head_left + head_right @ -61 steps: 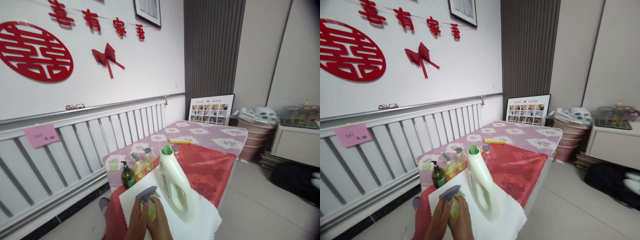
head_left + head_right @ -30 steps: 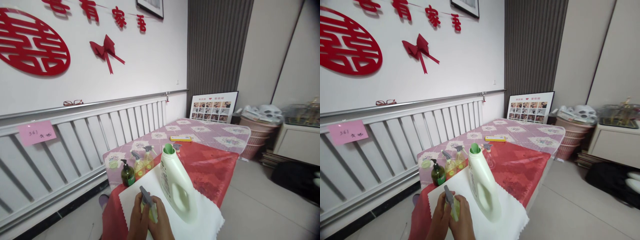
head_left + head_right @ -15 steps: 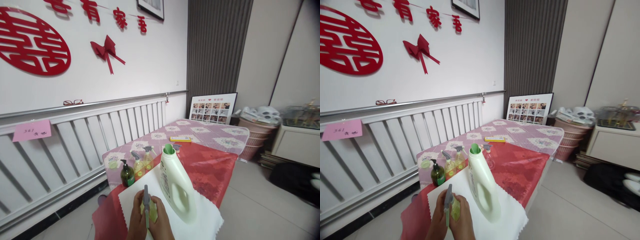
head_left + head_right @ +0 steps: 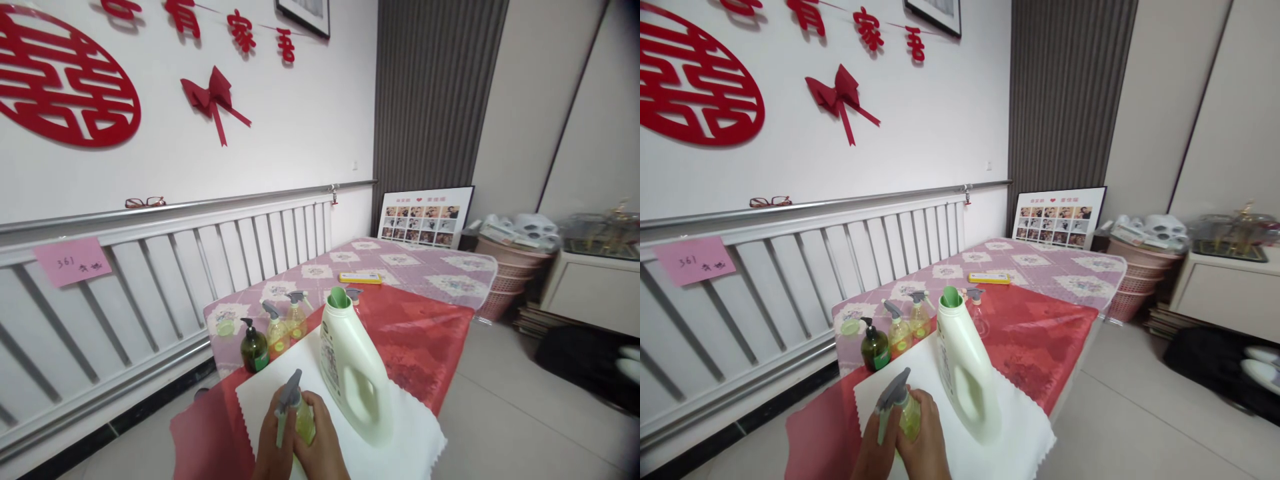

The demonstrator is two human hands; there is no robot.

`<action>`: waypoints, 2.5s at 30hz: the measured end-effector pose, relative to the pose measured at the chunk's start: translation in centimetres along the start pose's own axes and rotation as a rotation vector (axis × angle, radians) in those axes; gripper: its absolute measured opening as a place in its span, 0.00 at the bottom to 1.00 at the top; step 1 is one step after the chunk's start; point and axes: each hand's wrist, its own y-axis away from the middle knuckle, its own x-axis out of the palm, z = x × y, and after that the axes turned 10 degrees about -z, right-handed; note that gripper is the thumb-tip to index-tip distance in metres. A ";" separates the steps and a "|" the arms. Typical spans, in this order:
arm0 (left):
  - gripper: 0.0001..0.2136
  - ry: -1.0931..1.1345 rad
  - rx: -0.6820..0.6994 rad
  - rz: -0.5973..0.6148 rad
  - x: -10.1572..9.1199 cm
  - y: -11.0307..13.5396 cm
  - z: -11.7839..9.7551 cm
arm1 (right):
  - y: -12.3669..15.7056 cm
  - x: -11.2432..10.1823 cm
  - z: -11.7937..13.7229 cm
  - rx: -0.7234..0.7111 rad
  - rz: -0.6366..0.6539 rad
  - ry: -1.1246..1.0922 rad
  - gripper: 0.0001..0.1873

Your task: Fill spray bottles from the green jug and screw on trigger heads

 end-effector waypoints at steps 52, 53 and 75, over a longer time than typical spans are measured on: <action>0.19 -0.082 0.012 0.047 0.2 -0.8 1.5 | -0.1 0.1 -0.2 -0.011 -0.051 0.005 0.20; 0.19 -0.069 0.012 0.044 0.3 -0.7 1.5 | 0.0 0.1 -0.3 -0.011 -0.051 0.009 0.19; 0.28 -0.182 -0.039 0.083 0.0 -0.7 2.1 | -0.8 -1.1 2.3 0.094 0.085 -0.136 0.18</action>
